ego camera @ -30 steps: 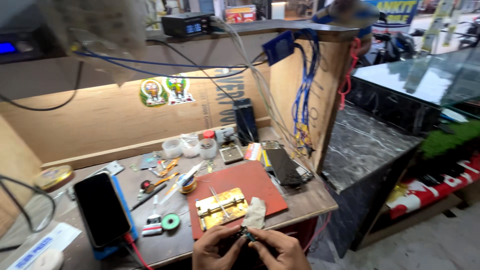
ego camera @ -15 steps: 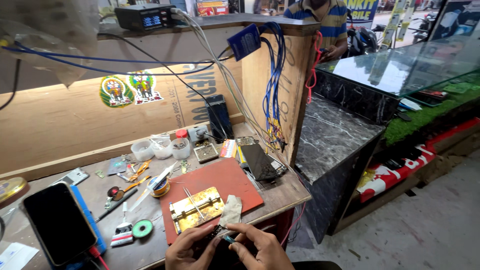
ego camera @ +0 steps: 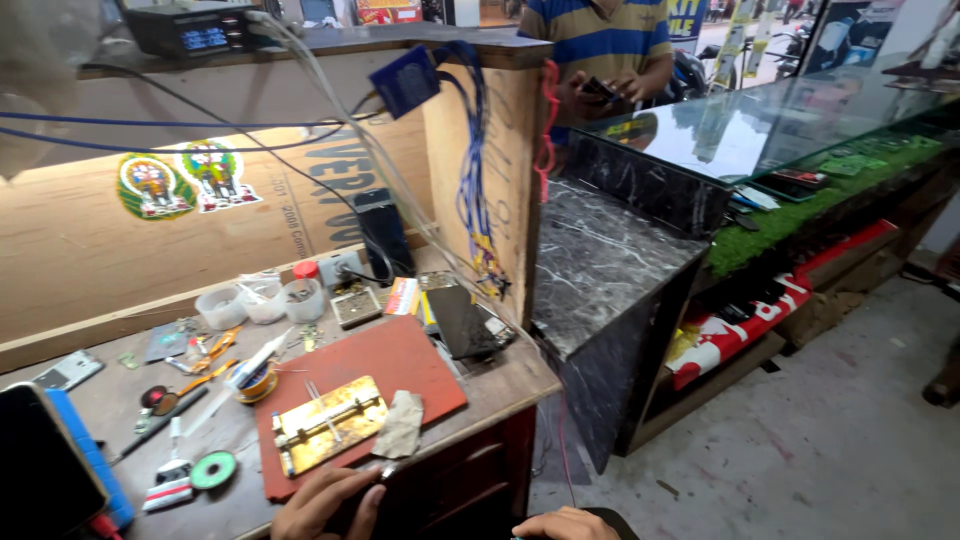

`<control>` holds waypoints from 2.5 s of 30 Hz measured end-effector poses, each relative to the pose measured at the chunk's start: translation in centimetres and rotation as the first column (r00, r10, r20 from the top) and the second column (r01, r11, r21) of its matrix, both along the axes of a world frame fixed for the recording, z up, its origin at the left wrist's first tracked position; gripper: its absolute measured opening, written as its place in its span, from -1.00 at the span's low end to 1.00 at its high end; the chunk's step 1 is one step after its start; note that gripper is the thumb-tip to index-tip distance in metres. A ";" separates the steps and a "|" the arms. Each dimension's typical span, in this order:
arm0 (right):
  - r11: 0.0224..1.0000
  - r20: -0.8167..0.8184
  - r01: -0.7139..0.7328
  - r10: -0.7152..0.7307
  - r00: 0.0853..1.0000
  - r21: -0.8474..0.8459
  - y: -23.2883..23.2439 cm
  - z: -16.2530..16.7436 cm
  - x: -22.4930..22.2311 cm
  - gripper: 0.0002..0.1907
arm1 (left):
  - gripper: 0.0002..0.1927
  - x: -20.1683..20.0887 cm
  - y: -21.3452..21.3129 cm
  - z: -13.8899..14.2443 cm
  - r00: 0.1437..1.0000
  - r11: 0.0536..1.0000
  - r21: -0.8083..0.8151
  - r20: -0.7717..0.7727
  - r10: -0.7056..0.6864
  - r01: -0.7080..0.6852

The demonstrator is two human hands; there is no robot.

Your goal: The person solders a small circuit board clamped in a brass fixture on a repair bench, holding the board with tweezers while applying a soldering iron to its components. They then carry the board and a phone to the shop counter and handle the phone with a pry tool while a customer stands across the counter.

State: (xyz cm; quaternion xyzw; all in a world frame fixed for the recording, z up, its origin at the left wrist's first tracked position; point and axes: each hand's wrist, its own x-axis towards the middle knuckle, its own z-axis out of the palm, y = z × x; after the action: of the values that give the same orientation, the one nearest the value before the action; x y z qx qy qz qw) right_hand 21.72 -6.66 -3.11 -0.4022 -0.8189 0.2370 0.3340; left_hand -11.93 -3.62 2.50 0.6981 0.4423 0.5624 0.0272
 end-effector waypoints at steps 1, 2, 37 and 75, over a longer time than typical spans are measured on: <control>1.000 -0.003 -0.017 0.017 1.000 -0.009 -0.1 0.1 0.5 -0.71 | -0.74 -0.1 0.0 0.1 1.000 1.000 -0.027 -0.010 0.011 -0.012; 0.999 -0.006 -0.034 0.034 0.999 -0.016 -0.2 0.2 1.0 -0.71 | -0.75 -0.1 0.0 0.3 0.999 1.000 -0.002 -0.044 0.003 -0.003; 0.766 0.189 0.458 -0.420 0.888 -0.451 -9.6 6.9 7.0 -0.55 | -0.71 10.4 6.1 18.9 0.626 0.854 -0.156 -0.745 0.228 -0.496; 0.821 -0.444 -0.020 -0.287 0.849 -0.570 -2.4 7.1 7.1 -0.30 | -0.21 15.2 0.4 14.4 0.179 0.878 -0.215 -0.972 -0.151 -0.428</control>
State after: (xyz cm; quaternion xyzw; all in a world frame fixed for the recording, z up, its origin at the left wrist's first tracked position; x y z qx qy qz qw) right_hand 28.85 -9.01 3.98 -0.4624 -0.5641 0.5368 0.4240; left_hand 3.28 -3.18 16.89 0.8201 0.5359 -0.1287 -0.1542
